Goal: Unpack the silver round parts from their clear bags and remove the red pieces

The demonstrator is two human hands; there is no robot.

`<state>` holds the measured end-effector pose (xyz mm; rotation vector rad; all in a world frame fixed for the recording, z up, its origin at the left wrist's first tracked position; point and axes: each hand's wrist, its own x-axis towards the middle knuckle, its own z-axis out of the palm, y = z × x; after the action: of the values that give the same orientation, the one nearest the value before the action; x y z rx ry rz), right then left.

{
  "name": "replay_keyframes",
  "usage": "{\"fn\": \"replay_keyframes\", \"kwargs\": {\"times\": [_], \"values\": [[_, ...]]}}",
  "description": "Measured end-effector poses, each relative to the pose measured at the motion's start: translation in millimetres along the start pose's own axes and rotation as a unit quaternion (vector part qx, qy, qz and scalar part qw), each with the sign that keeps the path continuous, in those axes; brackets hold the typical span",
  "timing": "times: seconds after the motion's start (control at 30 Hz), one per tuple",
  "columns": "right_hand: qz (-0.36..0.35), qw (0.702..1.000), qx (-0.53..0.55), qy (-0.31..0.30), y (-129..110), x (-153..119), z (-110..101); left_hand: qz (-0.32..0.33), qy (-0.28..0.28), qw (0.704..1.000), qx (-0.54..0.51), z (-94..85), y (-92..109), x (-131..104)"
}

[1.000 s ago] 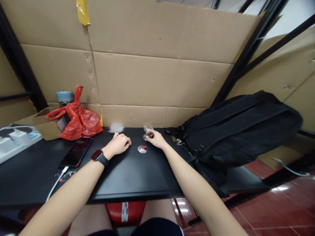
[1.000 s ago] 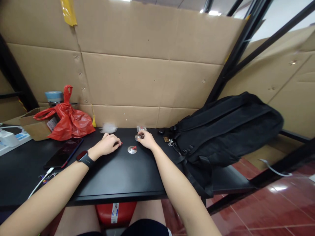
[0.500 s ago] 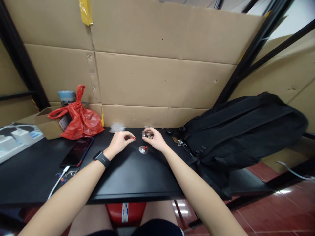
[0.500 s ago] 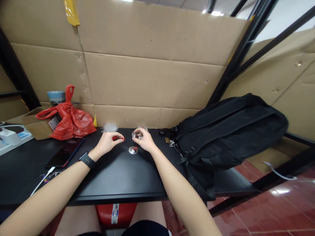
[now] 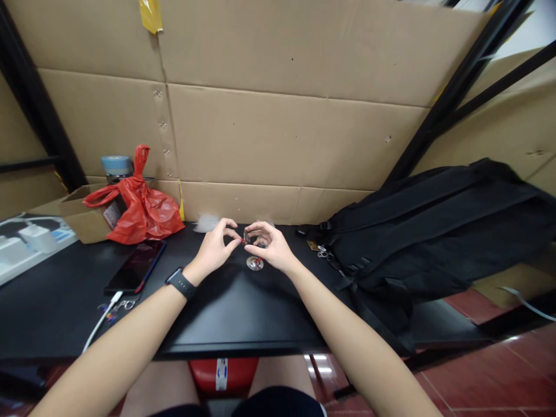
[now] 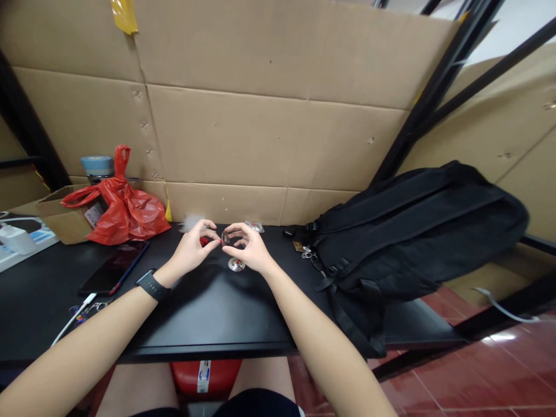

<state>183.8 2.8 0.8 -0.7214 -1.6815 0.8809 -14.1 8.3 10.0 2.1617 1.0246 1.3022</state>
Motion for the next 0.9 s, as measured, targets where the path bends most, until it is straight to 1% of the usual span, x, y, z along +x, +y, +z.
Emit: {"fn": "replay_keyframes", "kwargs": {"times": [0.1, 0.3, 0.47, 0.67, 0.77, 0.9], "values": [[-0.014, 1.000, -0.011, -0.005, -3.1, -0.6, 1.5, 0.005, 0.001, 1.000, 0.003, -0.9, 3.8, 0.0], [-0.029, 0.999, -0.025, -0.005, -4.6, -1.4, 4.5, -0.009, -0.016, 0.999, -0.033, 0.1, 7.7, 0.3], [-0.043, 0.999, -0.028, -0.006, -6.0, -2.0, 6.7, -0.027, -0.019, 0.996, -0.083, 1.6, 7.3, 0.6], [-0.044, 0.999, -0.024, -0.008, -8.1, -2.8, 8.5, -0.076, -0.027, 0.980, -0.180, 5.7, 4.5, 1.2], [-0.042, 0.999, -0.020, 0.001, -9.8, -3.2, 9.2, -0.083, -0.021, 0.974, -0.210, 8.1, 3.4, 1.0], [-0.034, 0.999, -0.020, 0.009, -12.2, -3.2, 9.5, -0.080, -0.009, 0.973, -0.217, 9.1, 2.9, 0.7]]}}
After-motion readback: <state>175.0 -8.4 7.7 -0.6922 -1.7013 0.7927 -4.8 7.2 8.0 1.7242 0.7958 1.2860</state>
